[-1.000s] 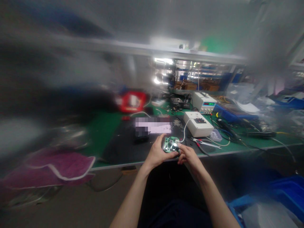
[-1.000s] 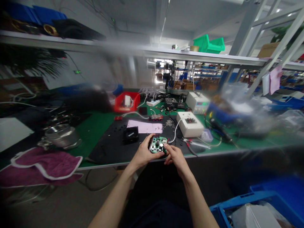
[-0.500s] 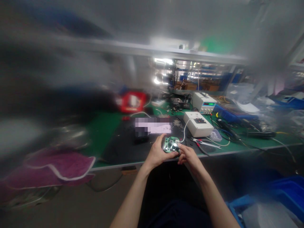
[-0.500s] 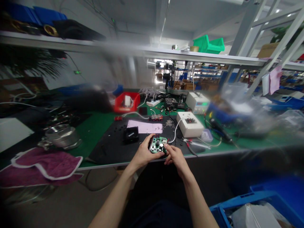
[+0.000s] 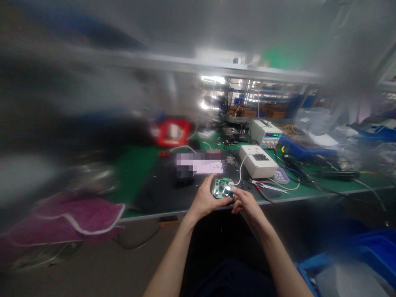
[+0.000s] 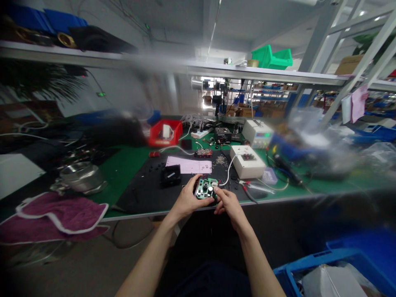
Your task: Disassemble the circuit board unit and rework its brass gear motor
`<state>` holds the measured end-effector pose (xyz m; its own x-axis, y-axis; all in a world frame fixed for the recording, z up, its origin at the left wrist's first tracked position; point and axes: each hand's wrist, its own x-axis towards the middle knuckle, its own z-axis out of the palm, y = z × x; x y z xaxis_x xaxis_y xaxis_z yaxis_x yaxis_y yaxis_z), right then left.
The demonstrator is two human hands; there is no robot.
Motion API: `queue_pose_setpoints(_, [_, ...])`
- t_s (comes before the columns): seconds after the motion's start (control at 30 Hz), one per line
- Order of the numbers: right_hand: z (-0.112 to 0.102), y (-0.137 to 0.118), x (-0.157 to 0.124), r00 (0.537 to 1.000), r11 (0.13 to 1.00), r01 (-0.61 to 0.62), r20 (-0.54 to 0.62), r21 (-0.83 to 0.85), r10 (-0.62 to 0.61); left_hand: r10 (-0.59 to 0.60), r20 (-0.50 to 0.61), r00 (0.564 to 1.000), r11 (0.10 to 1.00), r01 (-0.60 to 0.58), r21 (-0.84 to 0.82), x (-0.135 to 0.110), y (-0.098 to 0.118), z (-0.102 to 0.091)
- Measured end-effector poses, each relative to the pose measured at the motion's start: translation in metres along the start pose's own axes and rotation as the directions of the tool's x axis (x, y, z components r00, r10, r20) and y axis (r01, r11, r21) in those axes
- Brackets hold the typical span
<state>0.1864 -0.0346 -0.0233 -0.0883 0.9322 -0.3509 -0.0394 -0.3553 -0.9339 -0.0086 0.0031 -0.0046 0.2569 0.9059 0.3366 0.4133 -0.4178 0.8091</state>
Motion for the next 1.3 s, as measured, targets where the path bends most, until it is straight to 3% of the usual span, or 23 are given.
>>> queue_pose_setpoints(1.3, [-0.001,0.0025,-0.0004,1.0,1.0,0.009,-0.013,0.008,-0.009,-0.001,0.003,1.0,1.0,0.001,0.007,0.0001,0.0009,-0.0004])
